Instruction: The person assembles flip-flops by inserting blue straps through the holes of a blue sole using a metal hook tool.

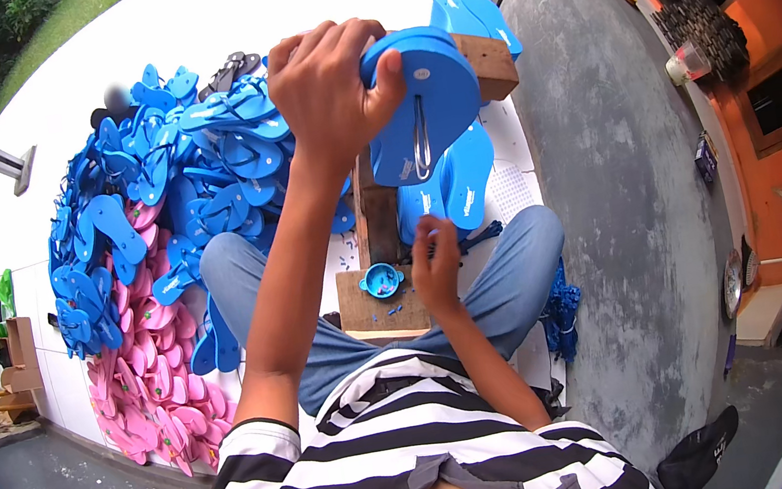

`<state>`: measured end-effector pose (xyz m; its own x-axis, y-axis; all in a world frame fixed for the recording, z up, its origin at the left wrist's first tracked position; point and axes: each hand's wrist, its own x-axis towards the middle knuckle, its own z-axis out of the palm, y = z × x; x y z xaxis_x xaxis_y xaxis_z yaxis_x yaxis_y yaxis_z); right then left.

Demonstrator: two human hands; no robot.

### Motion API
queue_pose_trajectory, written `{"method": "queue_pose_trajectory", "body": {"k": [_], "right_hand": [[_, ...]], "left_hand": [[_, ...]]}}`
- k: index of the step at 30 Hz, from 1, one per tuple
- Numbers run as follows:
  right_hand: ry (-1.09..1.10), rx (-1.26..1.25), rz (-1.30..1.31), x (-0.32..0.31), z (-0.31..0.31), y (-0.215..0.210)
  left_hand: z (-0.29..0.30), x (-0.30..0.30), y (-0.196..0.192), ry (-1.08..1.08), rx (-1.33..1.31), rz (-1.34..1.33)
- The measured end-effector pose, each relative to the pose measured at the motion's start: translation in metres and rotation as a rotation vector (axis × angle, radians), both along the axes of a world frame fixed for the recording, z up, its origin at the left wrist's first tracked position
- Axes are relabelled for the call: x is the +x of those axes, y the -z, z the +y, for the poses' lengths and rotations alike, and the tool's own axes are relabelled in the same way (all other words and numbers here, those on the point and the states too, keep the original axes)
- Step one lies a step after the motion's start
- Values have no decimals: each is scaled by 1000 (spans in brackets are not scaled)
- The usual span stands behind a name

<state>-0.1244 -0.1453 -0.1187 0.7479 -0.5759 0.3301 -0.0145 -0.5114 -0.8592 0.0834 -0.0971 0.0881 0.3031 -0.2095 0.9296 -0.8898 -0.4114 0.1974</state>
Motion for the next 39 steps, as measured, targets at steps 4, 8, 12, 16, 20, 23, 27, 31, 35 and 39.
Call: {"method": "queue_pose_trajectory", "body": {"k": [4, 8, 12, 16, 20, 23, 27, 31, 35, 39], "right_hand": [[-349, -234, 578, -41, 27, 78], [-499, -362, 965, -38, 29, 106], [-539, -470, 1020, -33, 29, 134], [-545, -479, 998, -29, 32, 142], [-565, -518, 994, -29, 34, 144], [-559, -550, 962, -32, 33, 146], [-570, -628, 882, -35, 32, 157], [-575, -663, 871, -35, 35, 155], [-539, -675, 827, -36, 35, 157], [-548, -673, 827, -39, 34, 157]], "left_hand": [[-3, 2, 3, 5, -25, -20], [-2, 2, 4, 0, -31, -17], [-3, 3, 4, -7, -31, -35], [-3, 5, 6, 1, -41, -47], [-3, 5, 6, -2, -41, -58], [-4, 4, 6, -7, -39, -56], [-2, 3, 6, 3, -15, -14], [-2, 4, 6, 6, -25, -33], [-2, 3, 6, 0, -23, -40], [-1, 3, 5, -6, -19, -40]]}}
